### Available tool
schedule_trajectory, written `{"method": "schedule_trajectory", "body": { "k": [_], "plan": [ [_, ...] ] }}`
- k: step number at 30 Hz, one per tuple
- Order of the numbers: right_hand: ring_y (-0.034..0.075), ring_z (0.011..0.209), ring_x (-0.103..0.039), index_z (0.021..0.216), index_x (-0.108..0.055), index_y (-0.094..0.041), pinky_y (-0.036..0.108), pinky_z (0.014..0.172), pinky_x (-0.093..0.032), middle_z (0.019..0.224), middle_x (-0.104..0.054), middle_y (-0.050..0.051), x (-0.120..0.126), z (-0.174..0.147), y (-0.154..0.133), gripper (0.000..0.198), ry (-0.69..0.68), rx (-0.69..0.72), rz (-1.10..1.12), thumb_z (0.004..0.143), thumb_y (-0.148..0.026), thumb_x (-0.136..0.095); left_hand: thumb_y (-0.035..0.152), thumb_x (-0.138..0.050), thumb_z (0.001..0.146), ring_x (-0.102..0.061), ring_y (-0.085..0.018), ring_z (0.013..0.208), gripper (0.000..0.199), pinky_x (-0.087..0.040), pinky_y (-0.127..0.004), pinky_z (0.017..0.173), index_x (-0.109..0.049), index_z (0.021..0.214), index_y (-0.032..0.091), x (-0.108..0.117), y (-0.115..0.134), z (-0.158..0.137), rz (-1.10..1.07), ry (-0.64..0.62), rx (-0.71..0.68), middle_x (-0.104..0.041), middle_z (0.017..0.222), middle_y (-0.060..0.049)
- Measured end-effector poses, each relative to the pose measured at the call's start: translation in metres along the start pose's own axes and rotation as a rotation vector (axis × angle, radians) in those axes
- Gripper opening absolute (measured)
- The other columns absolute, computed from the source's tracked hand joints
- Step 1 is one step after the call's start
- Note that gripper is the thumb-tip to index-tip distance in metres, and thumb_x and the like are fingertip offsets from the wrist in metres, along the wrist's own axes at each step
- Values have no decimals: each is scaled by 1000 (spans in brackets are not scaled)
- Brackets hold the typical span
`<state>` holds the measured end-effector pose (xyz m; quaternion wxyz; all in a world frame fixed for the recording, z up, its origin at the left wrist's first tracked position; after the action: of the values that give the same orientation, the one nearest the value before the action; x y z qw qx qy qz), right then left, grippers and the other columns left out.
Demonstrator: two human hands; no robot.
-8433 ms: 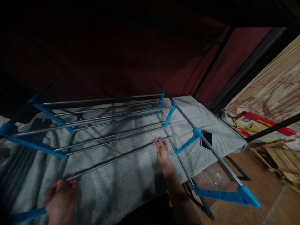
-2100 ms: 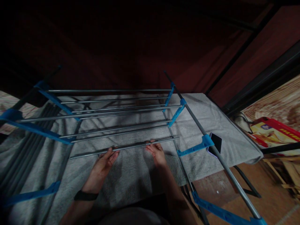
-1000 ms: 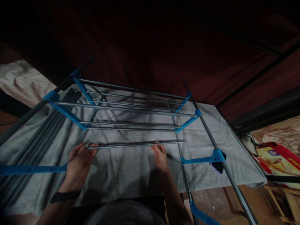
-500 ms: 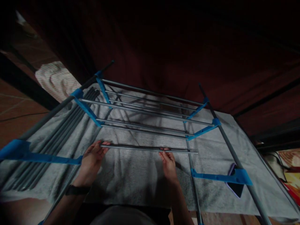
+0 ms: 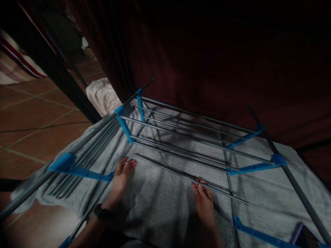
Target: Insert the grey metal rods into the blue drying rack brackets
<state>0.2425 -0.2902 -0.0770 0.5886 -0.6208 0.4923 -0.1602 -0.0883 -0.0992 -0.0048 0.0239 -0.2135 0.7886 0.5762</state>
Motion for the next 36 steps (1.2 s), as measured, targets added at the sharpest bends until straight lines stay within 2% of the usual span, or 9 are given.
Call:
{"method": "schedule_trajectory", "body": {
  "k": [6, 10, 14, 17, 22, 25, 28, 32, 36],
  "plan": [
    [14, 92, -75, 82, -74, -28, 29, 95, -63, 91, -78, -4, -1, -1, -2, 30, -8, -49, 17, 67, -42, -96, 38, -85, 76, -72, -18, 89, 50, -56, -34, 94, -65, 119, 22, 7, -4, 4, 109, -6, -32, -72, 99, -3],
    [15, 89, -75, 80, -75, -30, 30, 93, -63, 90, -78, -4, -2, 0, -3, 29, 20, -80, 82, 64, -38, -97, 37, -90, 68, -73, -21, 97, 60, -56, -37, 96, -67, 121, 21, -1, 1, -2, -19, -81, 7, -75, 102, -6],
    [16, 84, -75, 77, -72, -28, 32, 89, -64, 80, -75, -3, -8, -2, -5, 30, 60, -115, 114, 64, -37, -97, 38, -92, 69, -75, -25, 100, 53, -57, -41, 97, -70, 113, 17, -7, 5, -4, -140, -148, 89, -78, 105, -11],
    [17, 83, -75, 76, -71, -28, 34, 90, -63, 79, -74, -3, -13, -3, -7, 29, 68, -111, 118, 66, -38, -96, 33, -94, 66, -75, -23, 97, 48, -58, -37, 93, -71, 104, 16, -8, 5, -3, -171, -134, 121, -79, 101, -10],
    [20, 92, -76, 85, -76, -31, 39, 95, -61, 99, -79, 0, -22, -10, -12, 23, 22, -71, 106, 71, -39, -92, 24, -92, 67, -70, -13, 70, 31, -58, -26, 76, -68, 86, 17, -10, 6, -1, -173, -47, 163, -73, 79, 0],
    [22, 105, -74, 95, -77, -30, 44, 103, -57, 110, -80, 3, -32, -17, -17, 26, -62, -86, 123, 76, -42, -89, 21, -88, 70, -68, -13, 65, 25, -58, -25, 72, -64, 78, 19, -10, 7, 2, -143, -5, 220, -68, 68, 4],
    [22, 105, -73, 96, -75, -29, 45, 105, -55, 112, -79, 3, -42, -18, -21, 27, -95, -72, 137, 78, -43, -89, 19, -84, 70, -70, -15, 69, 24, -62, -29, 78, -60, 73, 20, -9, 9, 5, -99, 17, 207, -70, 71, 5],
    [20, 94, -72, 90, -73, -27, 41, 97, -57, 103, -78, 2, -49, -13, -21, 33, -33, -60, 147, 72, -48, -92, 27, -79, 80, -74, -20, 100, 11, -61, -30, 91, -73, 87, 21, -11, 12, 6, -11, -143, 155, -79, 92, -2],
    [19, 86, -71, 78, -66, -27, 40, 92, -58, 93, -75, 2, -51, -12, -18, 37, -5, -53, 153, 69, -50, -93, 30, -79, 81, -73, -20, 103, 12, -61, -29, 94, -74, 87, 21, -7, 8, 7, 58, -154, 125, -78, 94, -3]
  ]
}}
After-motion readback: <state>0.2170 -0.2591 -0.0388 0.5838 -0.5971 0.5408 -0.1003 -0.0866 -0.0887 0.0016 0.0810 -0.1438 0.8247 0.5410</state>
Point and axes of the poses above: each hand's wrist, its own z-axis towards the middle knuckle, its own x-axis out of the back of the hand, y = z × x, the point moved 2 cm from there along z, towards the middle knuckle
